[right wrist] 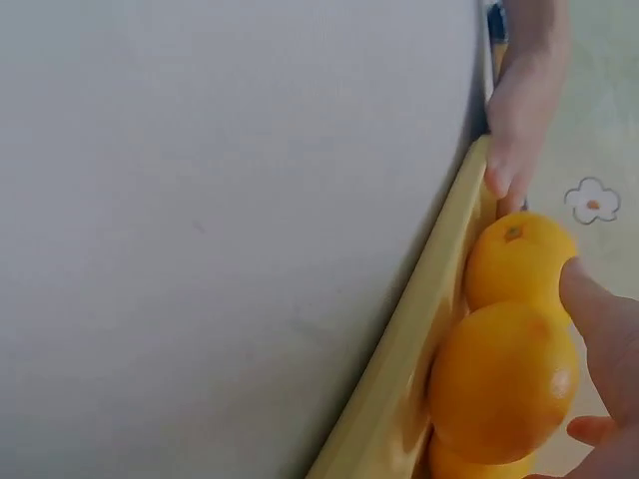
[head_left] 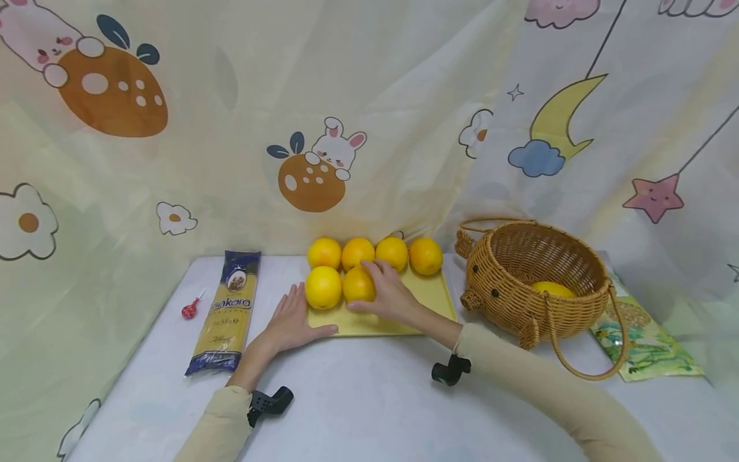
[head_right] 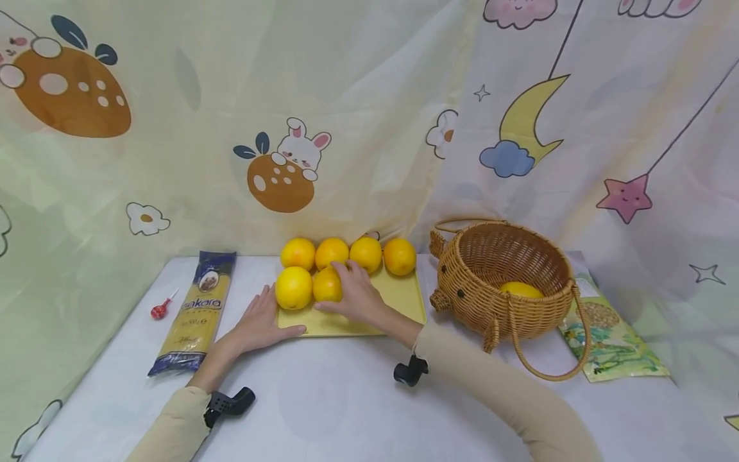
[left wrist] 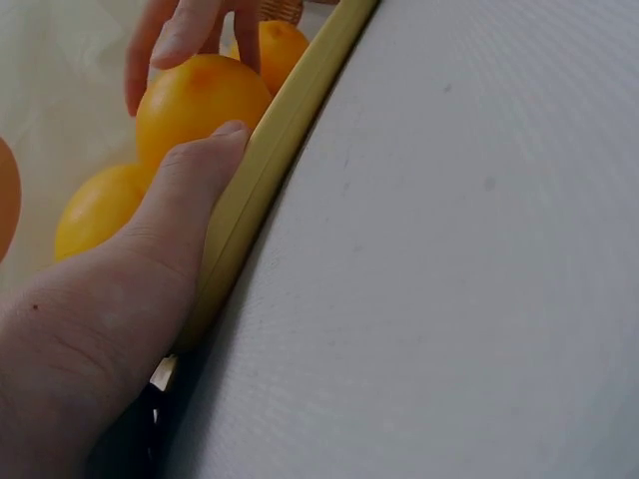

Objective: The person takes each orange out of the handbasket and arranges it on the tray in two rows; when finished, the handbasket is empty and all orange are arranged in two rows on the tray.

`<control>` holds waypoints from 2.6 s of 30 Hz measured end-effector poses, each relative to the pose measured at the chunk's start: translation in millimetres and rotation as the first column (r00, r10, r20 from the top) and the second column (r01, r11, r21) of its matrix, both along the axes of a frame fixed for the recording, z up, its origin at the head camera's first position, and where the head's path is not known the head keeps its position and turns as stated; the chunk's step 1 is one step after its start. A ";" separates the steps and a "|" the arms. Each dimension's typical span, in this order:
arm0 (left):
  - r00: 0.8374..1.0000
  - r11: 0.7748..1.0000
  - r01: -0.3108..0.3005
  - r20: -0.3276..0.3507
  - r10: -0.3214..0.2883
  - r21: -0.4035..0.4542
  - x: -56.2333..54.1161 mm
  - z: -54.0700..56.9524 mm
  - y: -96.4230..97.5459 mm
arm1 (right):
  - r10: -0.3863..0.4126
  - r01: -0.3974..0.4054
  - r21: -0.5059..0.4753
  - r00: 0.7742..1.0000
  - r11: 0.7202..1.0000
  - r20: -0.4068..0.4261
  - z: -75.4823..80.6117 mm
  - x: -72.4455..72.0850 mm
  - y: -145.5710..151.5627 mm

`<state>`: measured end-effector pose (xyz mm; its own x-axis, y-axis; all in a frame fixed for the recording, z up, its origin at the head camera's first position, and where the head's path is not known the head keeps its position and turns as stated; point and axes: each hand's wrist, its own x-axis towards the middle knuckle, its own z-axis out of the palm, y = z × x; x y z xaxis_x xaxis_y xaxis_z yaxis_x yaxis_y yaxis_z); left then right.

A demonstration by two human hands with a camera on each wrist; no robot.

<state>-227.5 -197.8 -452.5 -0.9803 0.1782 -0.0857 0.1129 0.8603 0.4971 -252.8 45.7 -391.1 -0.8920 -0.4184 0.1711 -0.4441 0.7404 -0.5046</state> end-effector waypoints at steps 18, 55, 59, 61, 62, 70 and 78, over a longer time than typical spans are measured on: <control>1.000 1.000 -0.007 -0.001 0.007 -0.009 -1.3 2.6 -0.9 | 0.119 -0.057 -0.306 0.975 0.950 0.190 26.1 66.0 126.3; 1.000 1.000 -0.006 0.002 0.006 0.001 0.3 0.6 1.4 | 0.201 -0.329 0.052 0.687 0.943 0.699 165.7 -43.6 229.2; 1.000 1.000 -0.005 0.008 0.006 -0.003 0.1 1.3 2.0 | 0.054 -0.329 0.245 0.689 0.912 0.723 159.0 -70.8 241.0; 1.000 1.000 -0.006 0.007 0.006 0.000 0.0 0.4 2.4 | -0.016 -0.329 0.311 0.664 0.892 0.748 150.6 -78.2 245.9; 1.000 1.000 -0.005 0.007 0.005 0.004 0.3 0.1 2.6 | -0.048 -0.329 0.332 0.644 0.884 0.764 146.5 -80.1 247.6; 1.000 1.000 -0.011 0.016 0.011 -0.018 1.1 -3.7 1.6 | -0.231 -0.252 0.355 0.415 0.900 0.880 111.9 -85.7 250.7; 1.000 1.000 -0.006 0.007 0.006 -0.027 -2.4 -1.7 0.6 | -0.292 -0.252 0.415 0.410 0.874 0.864 102.8 -99.6 266.0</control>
<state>-229.9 -197.3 -454.1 -0.9807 0.1698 -0.0970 0.1045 0.8743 0.4741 -352.3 311.7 -288.2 -0.4105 -0.1714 -0.8956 0.0740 0.9727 -0.2200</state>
